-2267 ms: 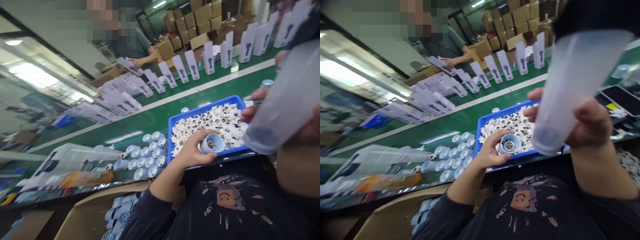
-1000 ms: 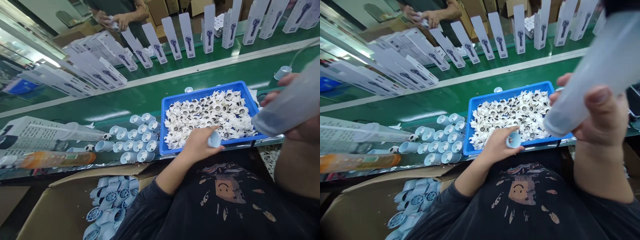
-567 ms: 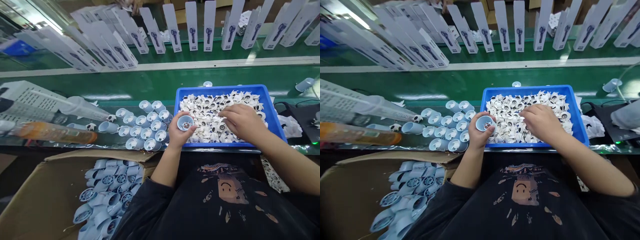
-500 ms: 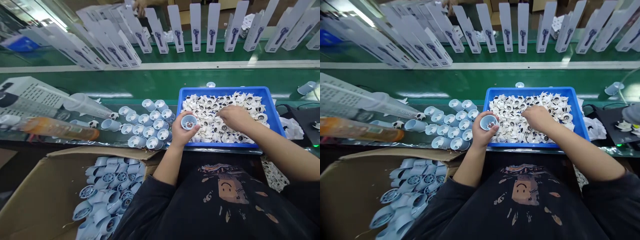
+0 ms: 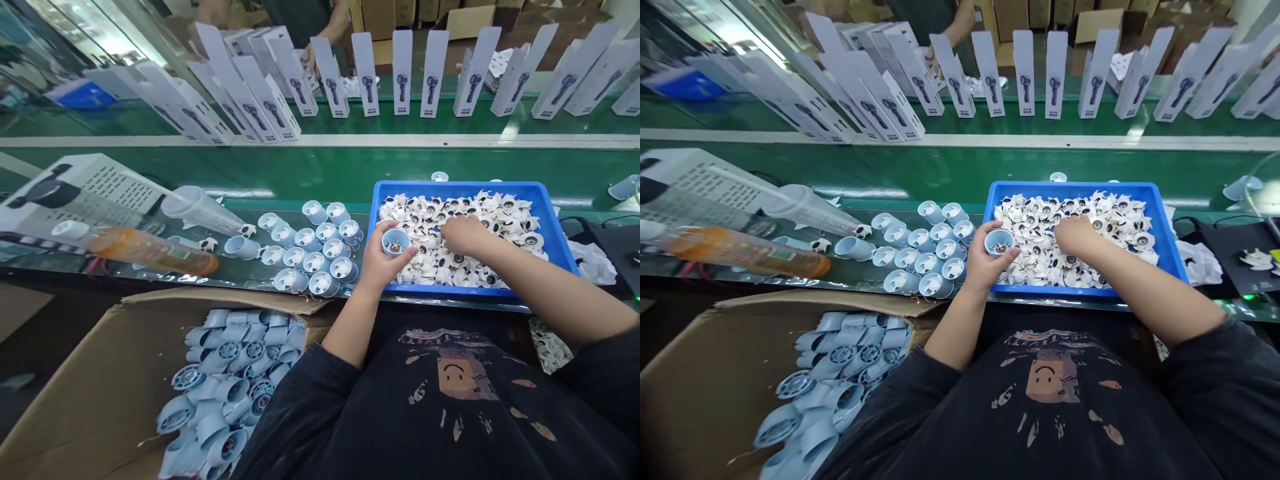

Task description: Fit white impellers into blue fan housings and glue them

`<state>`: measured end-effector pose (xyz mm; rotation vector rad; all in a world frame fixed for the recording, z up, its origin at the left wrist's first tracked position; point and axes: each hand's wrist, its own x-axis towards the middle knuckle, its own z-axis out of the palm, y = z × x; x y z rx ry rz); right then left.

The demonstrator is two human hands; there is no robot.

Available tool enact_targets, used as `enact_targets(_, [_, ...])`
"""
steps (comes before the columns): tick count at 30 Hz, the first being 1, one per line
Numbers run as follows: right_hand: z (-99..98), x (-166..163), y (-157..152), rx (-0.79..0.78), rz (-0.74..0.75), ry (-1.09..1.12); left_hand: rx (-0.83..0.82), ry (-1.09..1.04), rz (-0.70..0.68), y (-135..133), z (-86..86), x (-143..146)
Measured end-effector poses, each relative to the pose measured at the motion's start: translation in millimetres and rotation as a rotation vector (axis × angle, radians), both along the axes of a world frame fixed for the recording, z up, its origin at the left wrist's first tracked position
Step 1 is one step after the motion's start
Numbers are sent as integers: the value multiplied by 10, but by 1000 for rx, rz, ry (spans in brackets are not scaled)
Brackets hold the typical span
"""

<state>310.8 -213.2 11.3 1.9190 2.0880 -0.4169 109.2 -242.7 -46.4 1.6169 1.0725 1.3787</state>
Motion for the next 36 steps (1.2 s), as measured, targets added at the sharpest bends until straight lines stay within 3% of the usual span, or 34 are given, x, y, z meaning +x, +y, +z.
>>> enact_targets(3, [97, 70, -205, 96, -47, 286, 95, 37, 34, -34, -24, -42])
enact_targets(5, [165, 122, -429, 116, -52, 555, 129, 66, -14, -97, 7, -75])
enact_targets(9, [176, 174, -929, 38, -80, 1063, 130, 232, -186, -274, 219, -87])
enact_targets(14, [112, 188, -1251, 15, -161, 1345, 260, 379, -395, -423, 494, 7])
enact_targets(19, [249, 172, -1309, 175, -106, 1281, 374, 479, -406, -512, 525, 100])
enact_targets(23, [340, 103, -1287, 548, 222, 862, 568, 507, -328, -605, 515, 153])
enact_targets(25, [327, 67, -1253, 646, 309, 770, 631, 508, -247, -653, 515, 174])
enact_targets(31, [225, -1, -1172, 636, 302, 850, 639, 480, -91, -724, 484, 240])
enact_targets(36, [357, 129, -1283, 622, 281, 875, 526, 441, -131, -636, 489, 159])
